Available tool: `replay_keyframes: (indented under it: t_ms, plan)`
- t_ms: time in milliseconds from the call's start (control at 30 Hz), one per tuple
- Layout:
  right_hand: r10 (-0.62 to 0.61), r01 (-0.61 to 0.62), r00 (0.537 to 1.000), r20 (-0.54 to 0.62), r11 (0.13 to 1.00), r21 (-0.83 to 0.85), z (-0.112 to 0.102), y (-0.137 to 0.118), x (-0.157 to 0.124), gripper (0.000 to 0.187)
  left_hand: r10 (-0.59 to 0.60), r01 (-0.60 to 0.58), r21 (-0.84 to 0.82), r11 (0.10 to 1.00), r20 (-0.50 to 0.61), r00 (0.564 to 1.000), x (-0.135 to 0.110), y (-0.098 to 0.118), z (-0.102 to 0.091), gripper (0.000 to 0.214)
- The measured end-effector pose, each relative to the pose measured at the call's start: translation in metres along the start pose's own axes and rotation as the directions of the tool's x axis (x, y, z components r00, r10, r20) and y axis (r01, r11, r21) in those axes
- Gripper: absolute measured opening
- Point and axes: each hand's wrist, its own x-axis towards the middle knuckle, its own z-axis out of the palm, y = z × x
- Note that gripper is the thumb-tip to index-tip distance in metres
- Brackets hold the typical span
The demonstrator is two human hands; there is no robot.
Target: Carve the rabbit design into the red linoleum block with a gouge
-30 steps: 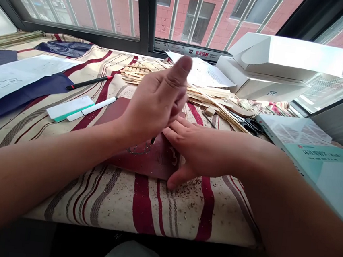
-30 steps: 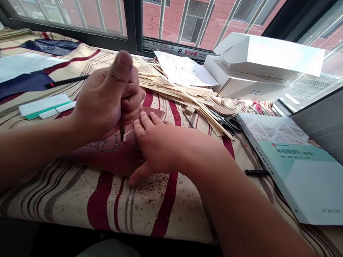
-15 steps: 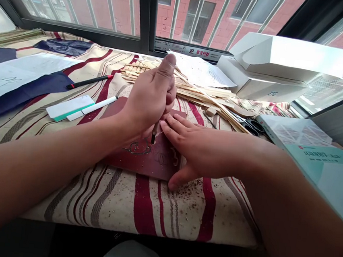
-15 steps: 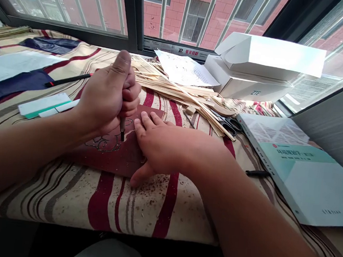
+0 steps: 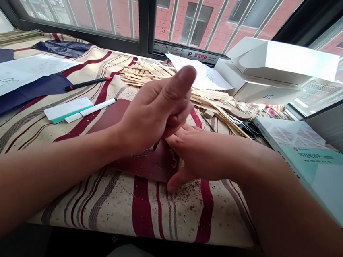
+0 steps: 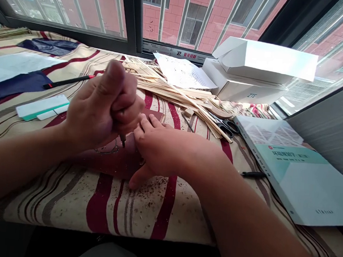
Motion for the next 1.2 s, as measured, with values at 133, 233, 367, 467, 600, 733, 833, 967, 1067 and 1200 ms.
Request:
replay_keyframes:
  t_ms: [133, 233, 367, 467, 600, 733, 833, 967, 1067, 1200]
  plan:
    - [0.058, -0.057, 0.996, 0.070, 0.998, -0.022, -0.001, -0.001, -0.001, 0.125, 0.132, -0.132, -0.037, 0.991, -0.005, 0.991, 0.002, -0.002, -0.006, 0.060]
    - [0.035, -0.035, 0.997, 0.066, 0.999, 0.004, -0.002, -0.001, -0.001, 0.121, 0.135, -0.134, 0.051, 0.990, -0.005, 0.991, 0.003, -0.005, -0.006, 0.057]
    - [0.012, -0.011, 0.997, 0.071, 1.000, -0.002, -0.002, 0.000, -0.002, 0.120, 0.129, -0.130, 0.134, 0.982, 0.012, 0.992, 0.000, -0.006, 0.001, 0.058]
    - [0.018, -0.015, 0.996, 0.088, 0.999, -0.036, -0.002, 0.000, -0.001, 0.126, 0.130, -0.127, 0.138, 0.982, -0.009, 0.992, 0.003, -0.008, 0.002, 0.061]
    - [0.060, -0.046, 0.984, 0.165, 0.995, -0.088, -0.004, -0.001, 0.003, 0.145, 0.016, -0.012, 0.034, 0.999, -0.124, 0.992, 0.015, -0.011, -0.005, 0.064]
    - [0.085, -0.064, 0.971, 0.225, 0.993, -0.098, -0.005, -0.003, 0.006, 0.151, -0.212, 0.194, -0.112, 0.975, -0.180, 0.961, 0.027, -0.011, -0.015, 0.065]
    - [0.053, -0.028, 0.974, 0.222, 0.993, -0.112, -0.006, -0.003, 0.007, 0.148, -0.288, 0.265, -0.163, 0.950, -0.137, 0.948, 0.032, -0.010, -0.018, 0.065]
    - [0.058, -0.028, 0.967, 0.246, 0.992, -0.126, -0.007, -0.004, 0.007, 0.149, -0.351, 0.317, -0.227, 0.921, -0.134, 0.927, 0.035, -0.014, -0.022, 0.065]
    - [0.081, -0.055, 0.965, 0.250, 0.992, -0.110, -0.007, -0.005, 0.007, 0.152, -0.371, 0.320, -0.261, 0.911, -0.178, 0.911, 0.038, -0.017, -0.025, 0.063]
    - [0.095, -0.067, 0.960, 0.264, 0.991, -0.113, -0.008, -0.006, 0.007, 0.151, -0.338, 0.276, -0.241, 0.930, -0.270, 0.902, 0.033, -0.014, -0.024, 0.060]
